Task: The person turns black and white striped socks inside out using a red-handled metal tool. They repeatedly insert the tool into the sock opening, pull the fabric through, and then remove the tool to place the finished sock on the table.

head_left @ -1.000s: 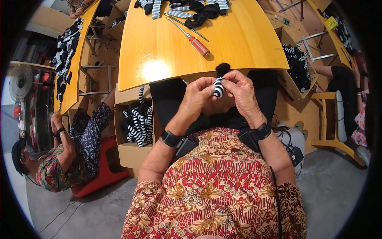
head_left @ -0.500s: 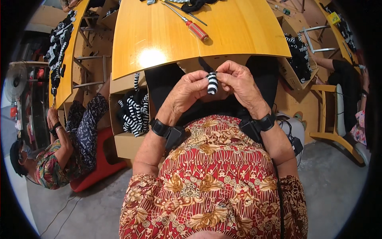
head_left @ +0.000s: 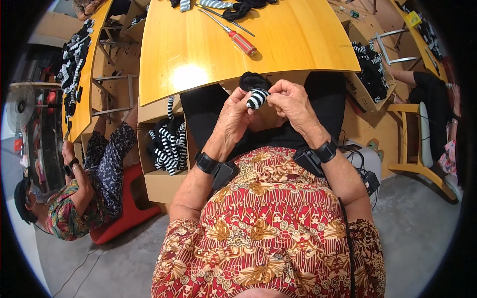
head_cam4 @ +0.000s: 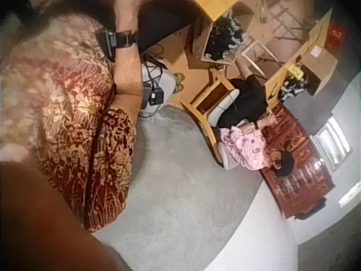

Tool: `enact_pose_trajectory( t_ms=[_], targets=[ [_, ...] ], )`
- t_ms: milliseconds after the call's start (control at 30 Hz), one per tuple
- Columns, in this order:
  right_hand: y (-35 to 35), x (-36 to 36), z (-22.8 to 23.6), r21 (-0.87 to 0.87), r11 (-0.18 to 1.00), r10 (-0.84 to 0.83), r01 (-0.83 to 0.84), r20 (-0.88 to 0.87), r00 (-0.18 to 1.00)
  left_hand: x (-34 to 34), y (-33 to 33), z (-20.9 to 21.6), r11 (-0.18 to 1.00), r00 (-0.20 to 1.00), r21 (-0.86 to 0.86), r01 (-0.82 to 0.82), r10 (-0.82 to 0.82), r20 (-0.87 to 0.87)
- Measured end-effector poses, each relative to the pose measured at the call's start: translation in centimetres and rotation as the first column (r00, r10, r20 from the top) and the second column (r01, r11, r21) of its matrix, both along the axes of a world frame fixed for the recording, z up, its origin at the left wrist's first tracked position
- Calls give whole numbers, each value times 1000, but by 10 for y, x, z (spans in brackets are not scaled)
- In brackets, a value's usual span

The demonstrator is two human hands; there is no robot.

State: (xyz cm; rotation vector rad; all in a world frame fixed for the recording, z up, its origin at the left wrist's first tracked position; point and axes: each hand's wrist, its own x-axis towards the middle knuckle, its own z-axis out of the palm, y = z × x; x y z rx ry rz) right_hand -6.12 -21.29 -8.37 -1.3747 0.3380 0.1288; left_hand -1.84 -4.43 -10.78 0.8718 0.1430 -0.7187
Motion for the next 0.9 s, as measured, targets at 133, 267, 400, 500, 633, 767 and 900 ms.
enact_pose_trajectory(
  t_ms=[133,267,400,500,633,767,900],
  targets=[
    [0,1,-14,-31,998,-52,51,-5,999,-4,0,-9,992,998,-121,30,-23,56],
    [-1,-4,-8,158,987,-11,12,-9,1000,0,-1,8,967,976,-183,178,-149,162],
    [-6,-9,4,70,994,76,-84,108,991,1,1,19,963,966,-156,219,-192,171],
    [-9,-9,11,-96,995,53,-33,214,975,1,2,24,984,976,-78,160,-146,160],
    [-4,-14,19,-420,890,7,177,402,916,1,2,16,993,976,-15,116,-112,188],
    [-9,-12,21,-397,917,156,-27,297,942,2,2,15,986,961,51,156,-164,224],
    [-12,-9,21,-378,920,201,-101,237,950,3,6,16,973,933,141,181,-216,287]
  ],
)
